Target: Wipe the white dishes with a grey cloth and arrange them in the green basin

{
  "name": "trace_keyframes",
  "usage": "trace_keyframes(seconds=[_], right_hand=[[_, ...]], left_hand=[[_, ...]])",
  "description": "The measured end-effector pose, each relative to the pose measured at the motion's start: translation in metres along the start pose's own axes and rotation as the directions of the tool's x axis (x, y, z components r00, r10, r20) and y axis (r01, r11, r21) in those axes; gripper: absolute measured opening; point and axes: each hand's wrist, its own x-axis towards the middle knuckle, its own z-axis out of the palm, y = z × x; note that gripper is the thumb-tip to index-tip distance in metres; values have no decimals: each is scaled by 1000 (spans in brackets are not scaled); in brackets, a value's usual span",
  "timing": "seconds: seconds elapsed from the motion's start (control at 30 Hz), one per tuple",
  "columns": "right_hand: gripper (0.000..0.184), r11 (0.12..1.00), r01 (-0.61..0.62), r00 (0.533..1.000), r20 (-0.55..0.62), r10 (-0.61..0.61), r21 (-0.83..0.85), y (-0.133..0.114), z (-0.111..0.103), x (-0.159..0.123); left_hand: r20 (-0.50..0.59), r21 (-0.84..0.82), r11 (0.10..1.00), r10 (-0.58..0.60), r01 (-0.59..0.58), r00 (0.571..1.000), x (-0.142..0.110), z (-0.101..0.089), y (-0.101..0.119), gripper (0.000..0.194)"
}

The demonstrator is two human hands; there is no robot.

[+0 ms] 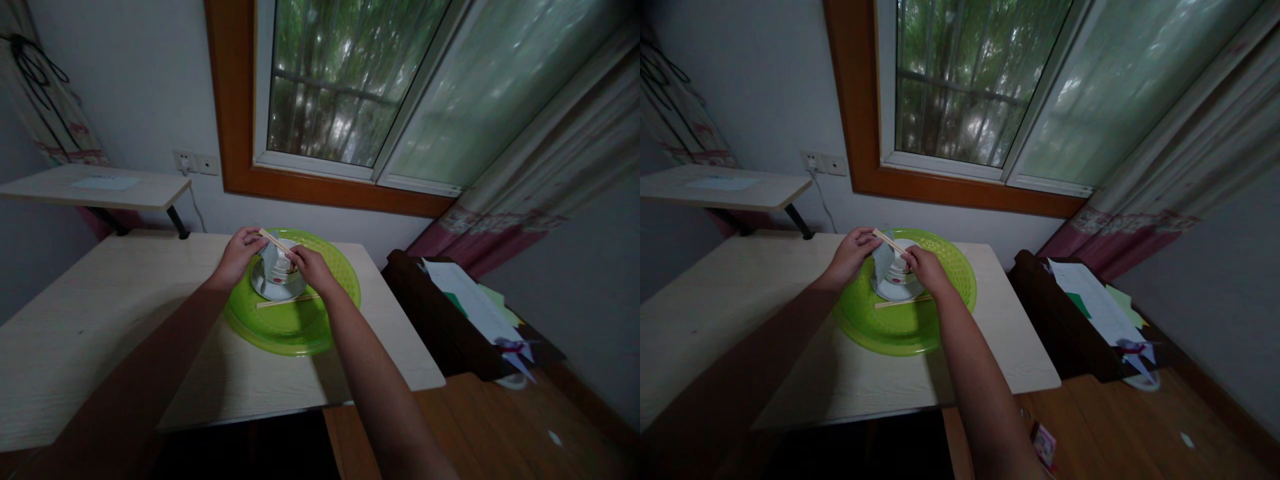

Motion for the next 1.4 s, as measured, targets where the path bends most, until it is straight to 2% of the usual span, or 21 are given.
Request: trace_keyframes(seconds=[0.13, 0.3, 0.57, 0.67, 0.9, 1.1, 1.4], right_hand=[[12, 1000, 29, 1000, -12, -29, -11, 1, 0, 0], [14, 995, 61, 997, -41, -65, -73, 2, 0, 1], [18, 995, -56, 998, 32, 53, 77, -1, -1, -2], [20, 997, -31, 999, 20, 30, 65, 0, -1, -2], [21, 992, 111, 993, -32, -112, -55, 6, 0, 2], [17, 989, 122, 990, -58, -127, -78, 5, 0, 1], [15, 993, 82, 995, -49, -87, -88, 4, -1, 2]], left_hand=[[-12, -3, 1000, 1, -1, 1000, -1, 0, 0, 50], [-16, -22, 1000, -4, 4, 1000, -1, 2, 2, 50], [-5, -31, 999, -21, 21, 1000, -2, 1, 4, 51], [0, -28, 1000, -12, 12, 1000, -3, 2, 5, 51], [-1, -32, 999, 8, -8, 1000, -3, 3, 7, 52], [45, -28, 1000, 10, -9, 999, -3, 2, 3, 51], [20, 27, 998, 56, -56, 998, -1, 0, 1, 46]])
